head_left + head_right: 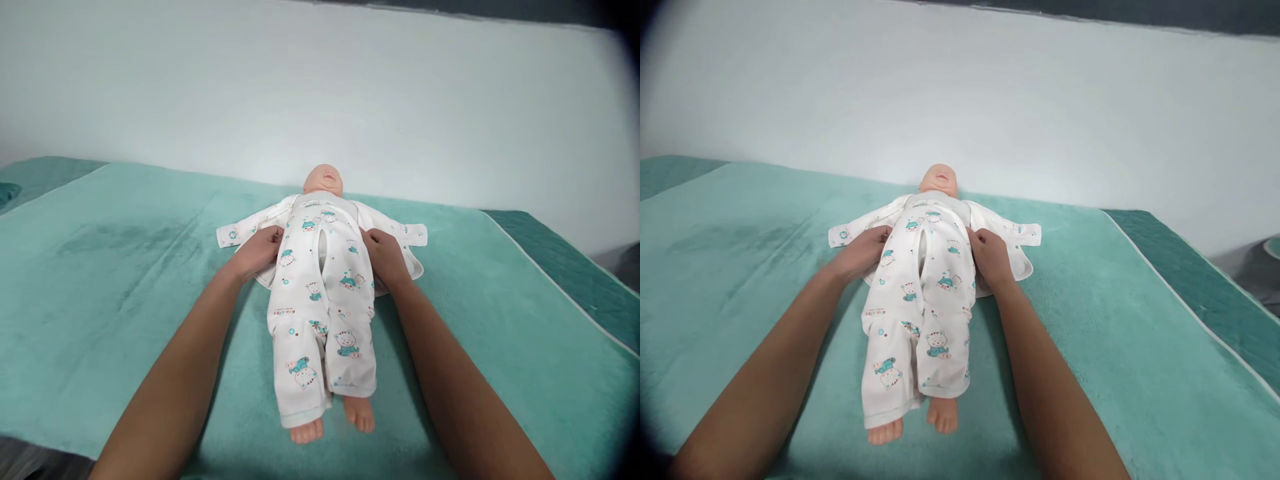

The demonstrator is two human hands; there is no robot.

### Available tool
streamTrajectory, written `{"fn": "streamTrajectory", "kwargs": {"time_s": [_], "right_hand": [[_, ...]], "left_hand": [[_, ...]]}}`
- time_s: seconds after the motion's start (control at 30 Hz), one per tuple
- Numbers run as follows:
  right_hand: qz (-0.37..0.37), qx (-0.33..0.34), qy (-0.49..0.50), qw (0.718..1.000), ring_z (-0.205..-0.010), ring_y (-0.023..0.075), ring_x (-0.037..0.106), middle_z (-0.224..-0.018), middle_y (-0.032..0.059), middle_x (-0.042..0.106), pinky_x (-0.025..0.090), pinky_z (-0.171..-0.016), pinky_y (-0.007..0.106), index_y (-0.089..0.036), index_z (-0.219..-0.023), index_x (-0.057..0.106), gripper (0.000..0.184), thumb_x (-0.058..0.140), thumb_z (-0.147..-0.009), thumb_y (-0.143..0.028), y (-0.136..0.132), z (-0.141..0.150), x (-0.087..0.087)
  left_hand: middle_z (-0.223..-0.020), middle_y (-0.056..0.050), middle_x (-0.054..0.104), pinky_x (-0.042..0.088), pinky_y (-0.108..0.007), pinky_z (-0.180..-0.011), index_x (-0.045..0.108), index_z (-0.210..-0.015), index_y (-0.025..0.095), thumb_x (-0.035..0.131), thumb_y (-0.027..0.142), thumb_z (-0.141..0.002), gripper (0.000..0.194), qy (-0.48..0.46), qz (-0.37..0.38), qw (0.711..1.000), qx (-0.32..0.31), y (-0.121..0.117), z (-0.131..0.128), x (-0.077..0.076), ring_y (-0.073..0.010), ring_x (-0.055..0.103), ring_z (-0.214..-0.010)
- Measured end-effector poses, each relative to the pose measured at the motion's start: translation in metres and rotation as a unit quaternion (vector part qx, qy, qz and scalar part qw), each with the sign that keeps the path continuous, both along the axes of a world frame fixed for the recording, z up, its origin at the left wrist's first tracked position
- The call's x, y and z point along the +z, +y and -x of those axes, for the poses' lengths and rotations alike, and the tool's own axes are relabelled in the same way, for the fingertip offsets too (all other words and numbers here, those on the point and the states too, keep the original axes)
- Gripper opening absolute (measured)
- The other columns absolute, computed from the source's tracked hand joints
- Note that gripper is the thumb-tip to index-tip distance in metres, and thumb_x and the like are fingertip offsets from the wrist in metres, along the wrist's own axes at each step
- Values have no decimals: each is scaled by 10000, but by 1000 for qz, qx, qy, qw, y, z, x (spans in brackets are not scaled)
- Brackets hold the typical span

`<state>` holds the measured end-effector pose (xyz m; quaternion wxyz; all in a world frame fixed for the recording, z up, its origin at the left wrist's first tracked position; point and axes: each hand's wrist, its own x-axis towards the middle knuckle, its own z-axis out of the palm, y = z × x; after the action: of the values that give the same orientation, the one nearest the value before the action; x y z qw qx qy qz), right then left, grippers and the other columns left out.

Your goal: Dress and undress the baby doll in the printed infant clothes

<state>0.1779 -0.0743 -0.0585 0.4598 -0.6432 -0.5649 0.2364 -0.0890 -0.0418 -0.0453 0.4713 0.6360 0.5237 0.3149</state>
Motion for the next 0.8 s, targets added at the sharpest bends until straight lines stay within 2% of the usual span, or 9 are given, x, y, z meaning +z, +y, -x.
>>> {"fn": "streamTrajectory", "kwargs": {"time_s": [0.1,0.27,0.37,0.5,0.67,0.8], "right_hand": [[44,68,43,996,-600,123,330,-581,-43,375,271,-551,287,-212,-591,401,481,555,-882,-561,-13,-7,0],[81,149,206,964,-570,110,407,-625,-34,494,332,-542,265,-199,-665,560,391,672,-830,-536,-16,-13,-3],[89,149,284,943,-570,110,448,-654,-30,544,375,-544,260,-206,-744,627,313,746,-781,-493,-13,-12,-4],[98,147,341,923,-560,99,457,-655,-32,563,378,-528,249,-197,-773,644,300,790,-741,-457,-14,-9,-1],[122,206,370,898,-622,119,542,-726,-16,630,458,-601,268,-193,-806,669,241,820,-692,-343,-18,-14,5],[120,207,369,898,-609,123,537,-704,-17,633,453,-589,266,-204,-779,676,183,795,-716,-328,-17,-13,4]], "left_hand": [[-857,-7,653,487,-270,-676,623,-1003,177,663,199,-699,308,-45,51,996,-65,-4,9,2,-171,603,-791],[-1021,-51,688,548,-335,-837,589,-1212,173,728,205,-713,519,-140,96,979,-115,-4,18,-1,-173,645,-891],[-1124,-93,693,568,-334,-852,588,-1254,174,762,231,-722,562,-155,94,978,-105,-5,18,-3,-206,664,-983],[-1173,-117,710,588,-343,-884,588,-1297,198,777,272,-752,581,-188,114,972,-88,-8,11,-4,-239,691,-1042],[-1102,-105,755,609,-358,-871,645,-1257,199,801,231,-728,552,-229,135,959,-95,-13,6,-5,-251,725,-988],[-1022,-101,775,623,-327,-770,693,-1174,179,814,233,-710,482,-229,150,959,-67,-16,5,-7,-252,740,-915]]}}
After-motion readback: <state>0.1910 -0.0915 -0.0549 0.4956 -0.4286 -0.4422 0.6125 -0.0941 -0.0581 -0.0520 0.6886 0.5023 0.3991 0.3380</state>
